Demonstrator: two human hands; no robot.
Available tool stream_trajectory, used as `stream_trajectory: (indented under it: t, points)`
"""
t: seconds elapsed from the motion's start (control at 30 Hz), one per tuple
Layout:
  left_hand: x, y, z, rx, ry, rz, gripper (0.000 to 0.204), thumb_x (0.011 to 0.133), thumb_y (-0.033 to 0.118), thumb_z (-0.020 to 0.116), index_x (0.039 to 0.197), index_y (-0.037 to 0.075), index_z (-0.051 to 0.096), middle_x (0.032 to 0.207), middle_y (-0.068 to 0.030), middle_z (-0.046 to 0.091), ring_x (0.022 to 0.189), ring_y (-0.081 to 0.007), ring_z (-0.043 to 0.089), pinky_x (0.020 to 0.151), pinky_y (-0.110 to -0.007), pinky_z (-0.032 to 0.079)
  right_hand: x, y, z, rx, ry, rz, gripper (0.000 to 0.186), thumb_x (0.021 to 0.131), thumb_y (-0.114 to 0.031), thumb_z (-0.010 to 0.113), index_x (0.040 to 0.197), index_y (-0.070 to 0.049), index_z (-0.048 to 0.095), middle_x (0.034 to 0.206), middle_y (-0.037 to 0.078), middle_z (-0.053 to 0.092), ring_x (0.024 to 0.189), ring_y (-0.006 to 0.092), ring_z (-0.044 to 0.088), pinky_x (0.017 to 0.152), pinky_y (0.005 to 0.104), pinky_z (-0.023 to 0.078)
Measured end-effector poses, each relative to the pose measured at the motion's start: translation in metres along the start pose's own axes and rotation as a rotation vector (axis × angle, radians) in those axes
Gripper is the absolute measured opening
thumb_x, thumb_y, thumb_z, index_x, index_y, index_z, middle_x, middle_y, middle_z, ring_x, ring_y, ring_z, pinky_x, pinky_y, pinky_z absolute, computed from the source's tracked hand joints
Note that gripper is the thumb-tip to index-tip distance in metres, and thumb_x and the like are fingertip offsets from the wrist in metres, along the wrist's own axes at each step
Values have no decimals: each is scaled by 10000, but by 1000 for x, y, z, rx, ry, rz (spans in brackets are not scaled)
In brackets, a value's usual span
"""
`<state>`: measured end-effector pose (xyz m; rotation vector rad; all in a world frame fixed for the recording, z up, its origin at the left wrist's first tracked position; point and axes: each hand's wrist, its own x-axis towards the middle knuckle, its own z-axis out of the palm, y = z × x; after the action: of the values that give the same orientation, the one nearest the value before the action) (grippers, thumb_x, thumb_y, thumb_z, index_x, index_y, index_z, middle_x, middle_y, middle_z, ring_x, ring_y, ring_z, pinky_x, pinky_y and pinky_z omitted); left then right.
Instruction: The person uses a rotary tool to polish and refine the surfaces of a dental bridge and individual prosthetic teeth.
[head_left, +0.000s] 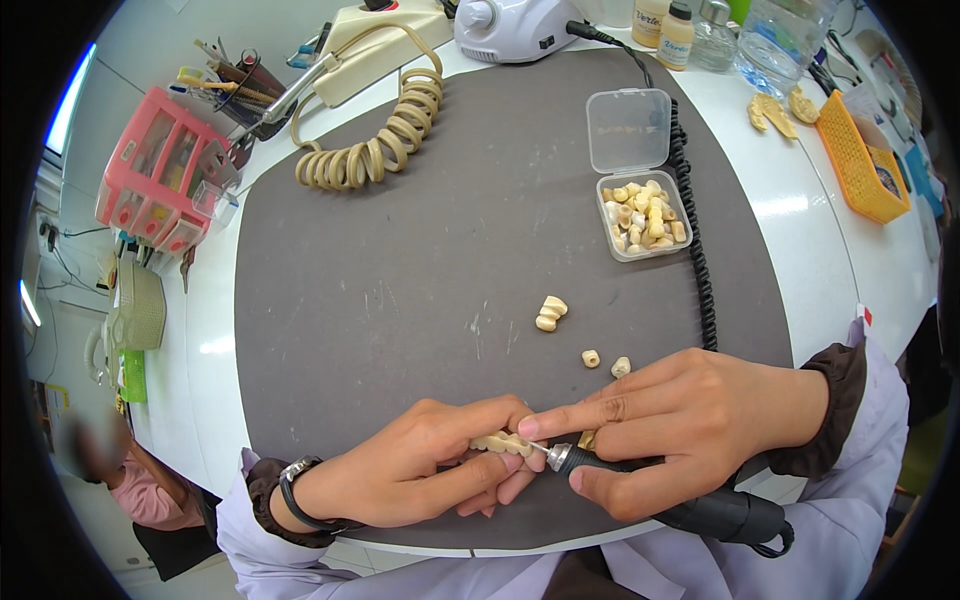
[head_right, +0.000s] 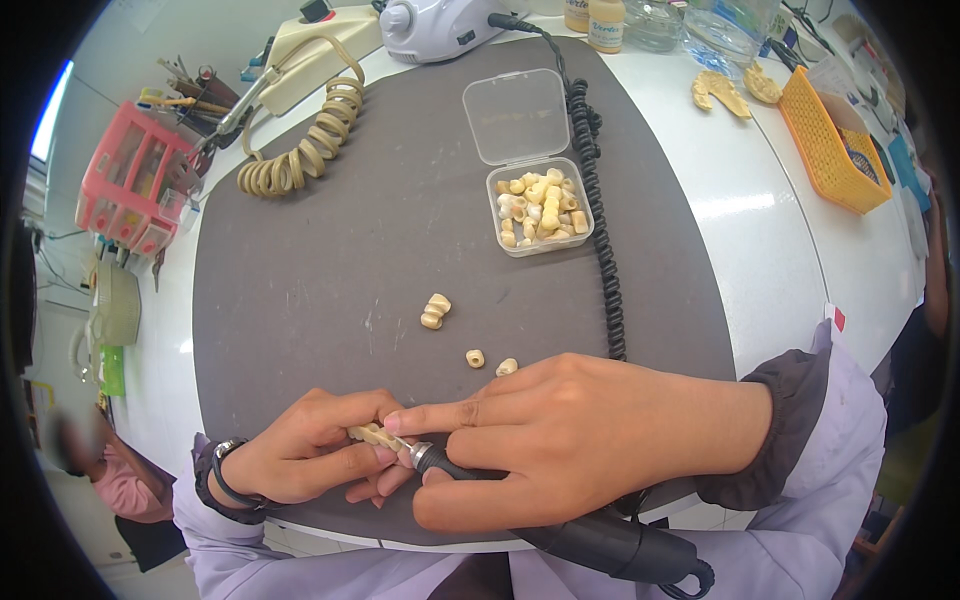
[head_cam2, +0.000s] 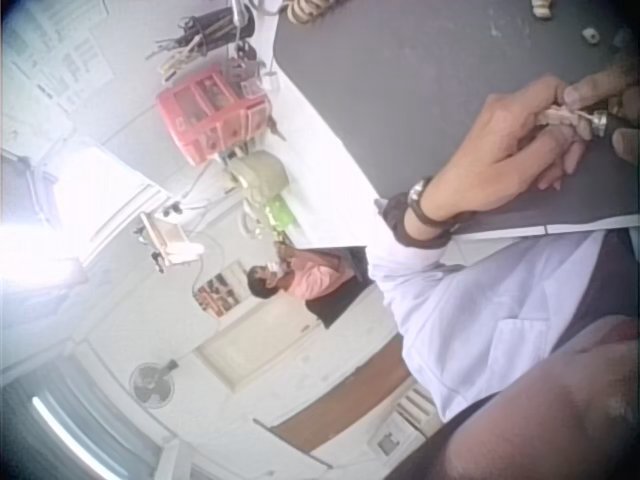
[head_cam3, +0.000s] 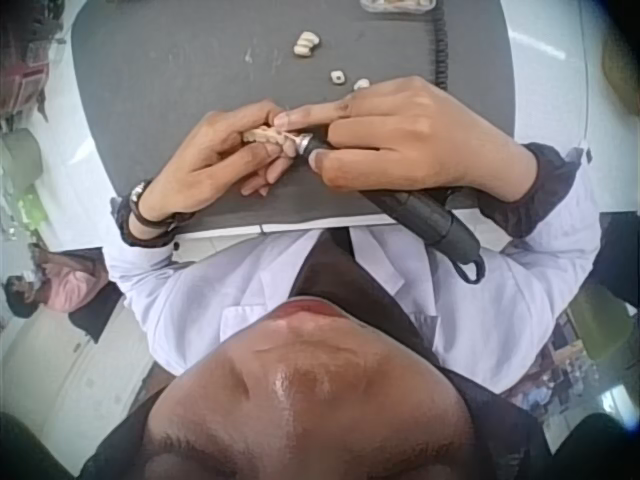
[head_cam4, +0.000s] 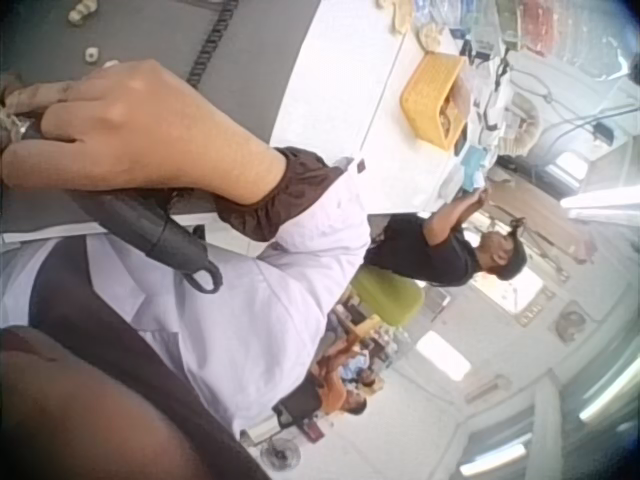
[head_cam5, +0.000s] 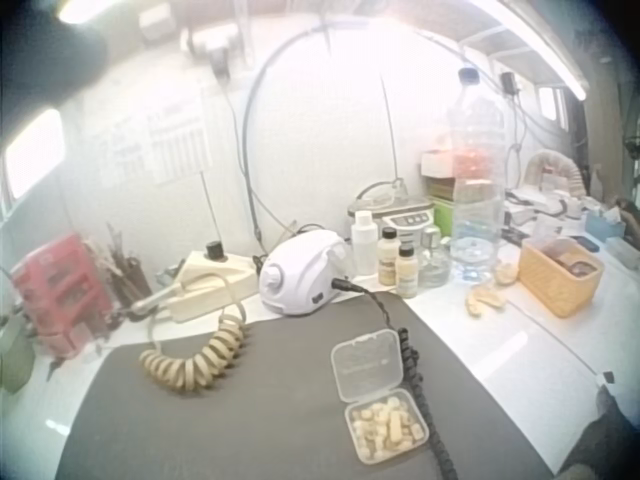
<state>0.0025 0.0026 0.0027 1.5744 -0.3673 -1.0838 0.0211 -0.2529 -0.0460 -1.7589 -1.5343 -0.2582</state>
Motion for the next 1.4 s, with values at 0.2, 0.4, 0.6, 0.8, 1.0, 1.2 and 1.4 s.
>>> stream_trajectory:
  t: [0.2,0.4,0.6,0.8,1.0,1.2,1.4]
  points:
    - [0,0,1,-18,2,1,141,1042,88,449,1119,22,546,762,-16,607,582,-73,541,541,-245,436,5,-1,-8,32,-33,-9,164,859,-30,689,772,-104,572,617,-7,509,1113,241,704,617,240,568]
    - [0,2,1,3,7,10,142,1029,72,432,1108,19,537,762,-20,602,582,-81,540,551,-255,443,6,-3,-8,72,9,6,200,843,-18,688,730,-97,542,619,1,531,1082,281,714,708,311,619]
    - [0,0,2,-23,34,18,140,1014,61,422,1088,23,534,762,-23,600,580,-86,542,555,-257,446,7,-3,-7,91,58,20,182,847,-12,675,745,-93,548,619,9,549,1061,309,718,811,384,624]
    - [-1,2,5,17,59,26,147,1009,65,435,1070,16,560,760,-31,625,573,-98,561,542,-265,451,6,-3,-1,99,120,2,155,861,0,653,770,-85,562,640,21,582,1052,327,718,961,458,564]
    - [-1,3,8,44,96,7,135,1017,80,457,1041,8,569,734,-34,638,548,-100,561,513,-268,446,7,-3,-6,113,60,17,150,854,3,658,775,-86,567,658,27,596,1063,329,714,991,469,547]
    - [-1,2,8,28,113,6,135,1027,84,453,1017,3,562,720,-35,640,531,-96,554,501,-263,441,6,-3,-5,111,46,23,148,847,-4,669,777,-88,570,679,32,605,1061,326,715,991,475,548]
    - [0,3,11,27,139,-4,137,1028,81,443,1010,3,555,717,-37,646,518,-94,554,494,-260,442,4,-2,1,58,78,32,99,836,-67,666,869,-105,580,721,37,598,1023,272,723,967,422,566]
